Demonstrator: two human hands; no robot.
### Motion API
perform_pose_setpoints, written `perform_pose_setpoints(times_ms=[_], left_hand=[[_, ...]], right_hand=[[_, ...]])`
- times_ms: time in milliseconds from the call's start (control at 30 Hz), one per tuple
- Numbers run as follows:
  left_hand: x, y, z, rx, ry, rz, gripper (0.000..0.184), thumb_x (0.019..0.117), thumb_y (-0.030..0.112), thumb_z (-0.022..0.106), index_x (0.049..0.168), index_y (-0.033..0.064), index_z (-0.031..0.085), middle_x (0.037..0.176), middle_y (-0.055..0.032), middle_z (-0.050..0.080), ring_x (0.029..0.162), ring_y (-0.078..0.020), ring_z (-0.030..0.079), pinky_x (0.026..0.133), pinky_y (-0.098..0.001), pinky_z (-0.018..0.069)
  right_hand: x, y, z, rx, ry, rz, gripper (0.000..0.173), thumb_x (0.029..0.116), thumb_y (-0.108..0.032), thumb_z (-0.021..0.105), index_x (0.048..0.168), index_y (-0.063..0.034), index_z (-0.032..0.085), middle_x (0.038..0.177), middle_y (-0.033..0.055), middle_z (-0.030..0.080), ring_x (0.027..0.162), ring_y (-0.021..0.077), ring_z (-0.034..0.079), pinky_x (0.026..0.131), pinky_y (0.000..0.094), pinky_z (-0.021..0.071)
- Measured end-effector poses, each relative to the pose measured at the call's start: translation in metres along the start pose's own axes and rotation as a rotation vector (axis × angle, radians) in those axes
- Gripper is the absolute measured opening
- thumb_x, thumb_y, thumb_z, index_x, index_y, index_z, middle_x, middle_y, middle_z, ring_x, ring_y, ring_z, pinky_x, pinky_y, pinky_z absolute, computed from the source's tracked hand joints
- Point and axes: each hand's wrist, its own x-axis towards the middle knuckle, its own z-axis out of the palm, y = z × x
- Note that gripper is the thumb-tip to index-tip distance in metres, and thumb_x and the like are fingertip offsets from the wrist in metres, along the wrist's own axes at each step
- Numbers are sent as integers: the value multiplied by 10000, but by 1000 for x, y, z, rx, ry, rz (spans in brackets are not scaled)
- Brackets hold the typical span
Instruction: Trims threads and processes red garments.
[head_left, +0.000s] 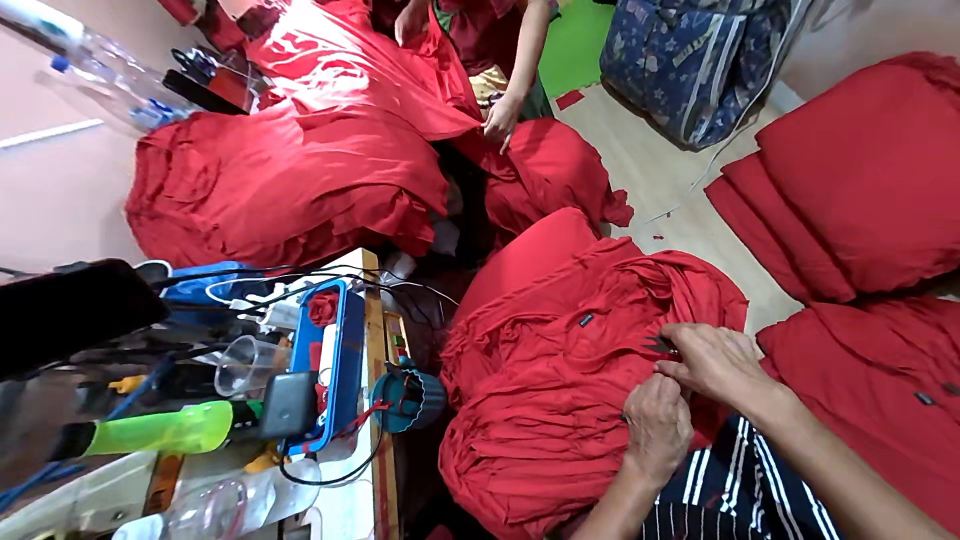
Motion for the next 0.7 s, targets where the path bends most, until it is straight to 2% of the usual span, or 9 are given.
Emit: perform_pose_setpoints(times_ms=[100,167,233,300,367,400,500,600,700], left_hand=[[0,0,-2,-63,1,-48,138,887,29,573,854,-32,693,784,-128,693,701,-237,701,635,-352,580],[6,4,-7,-142,-25,-188,156,913,16,547,903,-67,678,793,-146,699,673,-234,696,617,-355,576],[18,10,-15,-281,-69,-392,194,977,20,480,994,-91,638,784,-124,694,626,-173,660,607,-323,557],[35,12,-23,-421,-70,-558,211,1026,31,419,1073,-105,573,779,-85,667,574,-77,590,584,-247,523],[50,10,-24,-473,-22,-633,206,1040,34,408,1103,-111,540,795,-81,665,554,-48,551,561,-226,493],[55,9,-25,-472,-1,-634,203,1041,33,409,1109,-110,537,811,-89,671,577,-57,552,575,-238,486],[62,9,-20,-425,111,-540,192,1021,10,403,1097,-113,527,762,-66,672,636,-50,606,616,-223,509],[57,2,-13,-343,246,-445,196,1003,8,394,1066,-123,526,695,-41,640,605,-38,611,587,-201,518],[53,-10,-16,-286,222,-438,188,993,-3,418,1055,-131,541,674,-43,614,584,-48,593,575,-205,509]], right_hand=[[4,7,0,-1,24,6,256,958,-133,670,1173,6,659,1065,263,684,1044,468,650,859,638,469],[0,14,5,72,180,-37,186,968,-84,632,1107,38,652,953,278,682,953,495,666,787,651,482],[-1,23,16,218,397,-106,138,948,-41,621,1040,61,636,813,268,651,806,490,661,684,656,477],[1,29,29,392,541,-152,134,939,-30,599,1029,59,642,731,198,613,683,377,618,627,578,466],[1,29,40,605,573,-111,150,958,-34,581,1064,52,642,783,144,624,692,233,592,666,455,476],[0,29,44,730,567,-73,160,970,-43,576,1086,49,636,841,121,637,715,165,601,687,386,507],[-3,27,58,1032,612,-40,159,967,-39,551,1099,44,582,910,43,629,683,15,605,629,202,535],[-8,32,74,1015,725,-69,172,933,-41,551,1072,57,576,870,19,621,655,-31,565,604,155,490],[-10,50,92,913,703,-129,210,922,-60,530,1077,68,591,926,55,622,784,-8,551,695,180,458]])
